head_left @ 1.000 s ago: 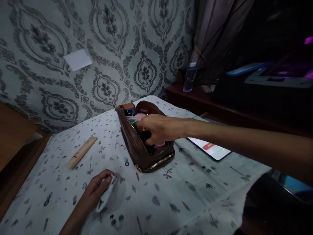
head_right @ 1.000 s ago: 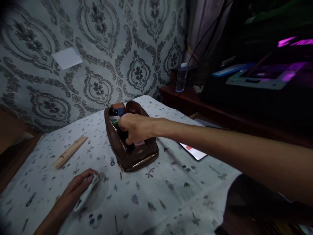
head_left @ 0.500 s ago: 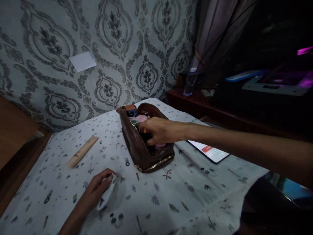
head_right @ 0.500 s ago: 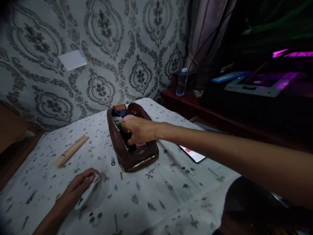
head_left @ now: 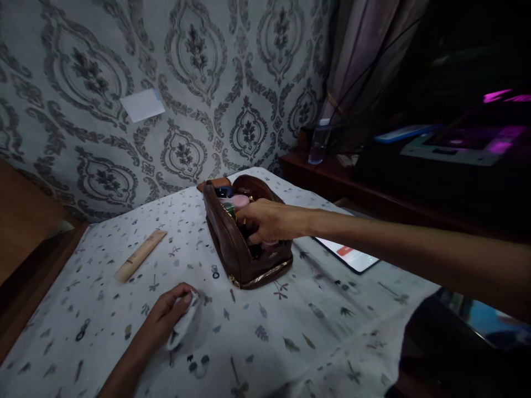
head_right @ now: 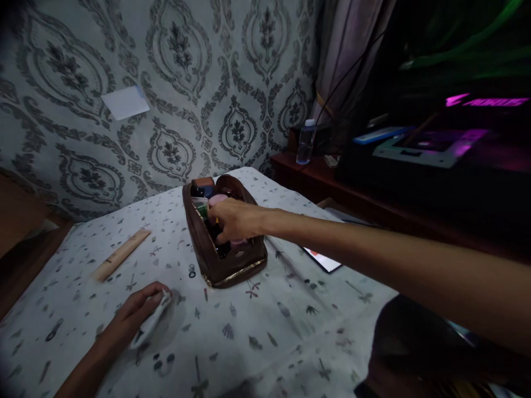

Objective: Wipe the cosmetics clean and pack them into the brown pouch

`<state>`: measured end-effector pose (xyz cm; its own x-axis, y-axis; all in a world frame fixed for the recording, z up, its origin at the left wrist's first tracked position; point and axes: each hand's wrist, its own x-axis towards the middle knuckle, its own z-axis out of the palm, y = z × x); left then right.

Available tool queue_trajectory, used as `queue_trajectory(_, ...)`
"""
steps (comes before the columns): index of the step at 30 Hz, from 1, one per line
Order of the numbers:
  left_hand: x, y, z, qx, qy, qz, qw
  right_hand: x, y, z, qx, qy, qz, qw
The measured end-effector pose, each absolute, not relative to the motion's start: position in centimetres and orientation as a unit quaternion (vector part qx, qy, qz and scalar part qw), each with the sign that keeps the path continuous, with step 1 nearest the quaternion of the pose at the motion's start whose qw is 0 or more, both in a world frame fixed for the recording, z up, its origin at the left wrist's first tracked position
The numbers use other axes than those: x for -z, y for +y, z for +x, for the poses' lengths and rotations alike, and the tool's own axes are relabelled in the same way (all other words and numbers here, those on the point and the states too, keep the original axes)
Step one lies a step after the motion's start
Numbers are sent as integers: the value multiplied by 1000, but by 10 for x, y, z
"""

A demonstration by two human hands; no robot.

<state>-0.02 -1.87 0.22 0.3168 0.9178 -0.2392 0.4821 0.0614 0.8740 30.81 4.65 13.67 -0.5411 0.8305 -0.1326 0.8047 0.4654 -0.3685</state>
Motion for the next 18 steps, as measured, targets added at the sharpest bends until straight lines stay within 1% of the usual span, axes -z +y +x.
queue_trajectory(6,-3,-20,0,-223,539,639,501,-136,46,310,-199,-856,-473,53)
queue_trajectory(14,0,-20,0,-225,541,640,498,-134,45,312,-187,-871,-452,44)
queue_trajectory(16,0,-20,0,-222,546,638,496,-131,45,312,-188,-861,-468,64)
queue_trajectory(18,0,-20,0,-222,549,640,489,-127,45,310,-208,-839,-492,106)
